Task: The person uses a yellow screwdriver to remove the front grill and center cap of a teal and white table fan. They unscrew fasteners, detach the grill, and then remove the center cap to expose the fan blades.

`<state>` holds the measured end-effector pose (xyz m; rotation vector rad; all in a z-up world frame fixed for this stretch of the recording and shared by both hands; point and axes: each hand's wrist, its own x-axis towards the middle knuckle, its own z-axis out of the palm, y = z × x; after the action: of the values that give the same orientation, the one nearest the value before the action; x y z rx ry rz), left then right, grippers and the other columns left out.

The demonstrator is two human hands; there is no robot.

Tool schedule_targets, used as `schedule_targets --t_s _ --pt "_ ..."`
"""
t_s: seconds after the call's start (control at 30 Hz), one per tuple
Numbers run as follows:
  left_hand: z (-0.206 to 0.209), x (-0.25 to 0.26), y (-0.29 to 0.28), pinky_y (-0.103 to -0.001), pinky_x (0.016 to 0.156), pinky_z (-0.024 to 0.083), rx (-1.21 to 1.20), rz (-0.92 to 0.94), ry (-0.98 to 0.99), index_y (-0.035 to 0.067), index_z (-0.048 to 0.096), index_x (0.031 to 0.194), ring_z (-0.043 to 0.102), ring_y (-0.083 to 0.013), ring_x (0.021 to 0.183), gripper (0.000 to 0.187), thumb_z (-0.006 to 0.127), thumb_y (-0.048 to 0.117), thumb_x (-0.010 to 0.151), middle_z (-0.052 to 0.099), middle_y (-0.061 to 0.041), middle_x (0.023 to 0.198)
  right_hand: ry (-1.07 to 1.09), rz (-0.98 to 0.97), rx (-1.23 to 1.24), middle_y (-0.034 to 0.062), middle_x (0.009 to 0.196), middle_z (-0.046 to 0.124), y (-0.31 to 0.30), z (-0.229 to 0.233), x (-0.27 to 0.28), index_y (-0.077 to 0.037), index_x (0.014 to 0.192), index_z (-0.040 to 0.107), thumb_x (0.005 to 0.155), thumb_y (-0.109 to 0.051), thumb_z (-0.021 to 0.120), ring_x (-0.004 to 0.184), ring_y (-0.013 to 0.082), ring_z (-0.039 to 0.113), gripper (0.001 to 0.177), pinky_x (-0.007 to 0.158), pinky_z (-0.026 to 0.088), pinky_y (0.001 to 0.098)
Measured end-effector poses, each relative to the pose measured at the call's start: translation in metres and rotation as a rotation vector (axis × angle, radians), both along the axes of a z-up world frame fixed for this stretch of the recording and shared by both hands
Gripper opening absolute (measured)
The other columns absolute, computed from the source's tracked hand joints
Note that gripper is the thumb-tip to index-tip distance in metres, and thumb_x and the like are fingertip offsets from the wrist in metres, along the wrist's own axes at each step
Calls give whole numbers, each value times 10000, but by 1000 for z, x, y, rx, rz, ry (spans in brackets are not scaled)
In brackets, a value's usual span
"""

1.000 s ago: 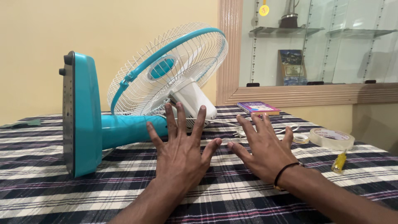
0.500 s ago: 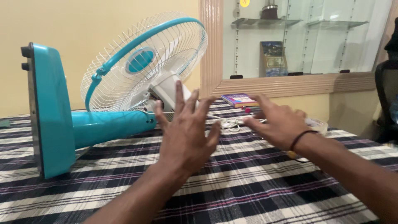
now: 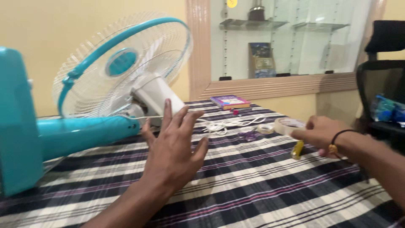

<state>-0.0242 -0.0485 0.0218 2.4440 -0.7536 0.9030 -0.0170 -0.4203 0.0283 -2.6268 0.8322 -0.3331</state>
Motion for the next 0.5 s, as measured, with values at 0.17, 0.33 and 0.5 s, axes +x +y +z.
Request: schedule_targets --t_s 0.17,0.33,0.5 --pt "4 -3 -25 -740 1116 -18 58 -35 67 203 464 1480 30 -373 1576 648 662 374 887 366 -126 1616 -50 28 -49 215 1111 754 9 0 -11 -77 1392 585 819 -577 700 783 294 794 770 719 627 393" --pt "16 -6 -78 -758 1105 -37 161 -185 116 174 384 1505 53 -385 1550 689 653 368 900 316 -162 1614 -108 65 -238 179 1172 743 3 2 -21 -113 1338 628 812 -568 696 1004 303 748 699 908 585 410" --pt "27 -13 -137 -747 1168 96 245 -297 188 134 411 1446 263 -369 1511 638 630 413 915 546 -187 1403 -293 53 -138 208 1087 787 -8 1 -36 -75 1344 621 842 -501 699 1016 332 771 662 927 585 423"
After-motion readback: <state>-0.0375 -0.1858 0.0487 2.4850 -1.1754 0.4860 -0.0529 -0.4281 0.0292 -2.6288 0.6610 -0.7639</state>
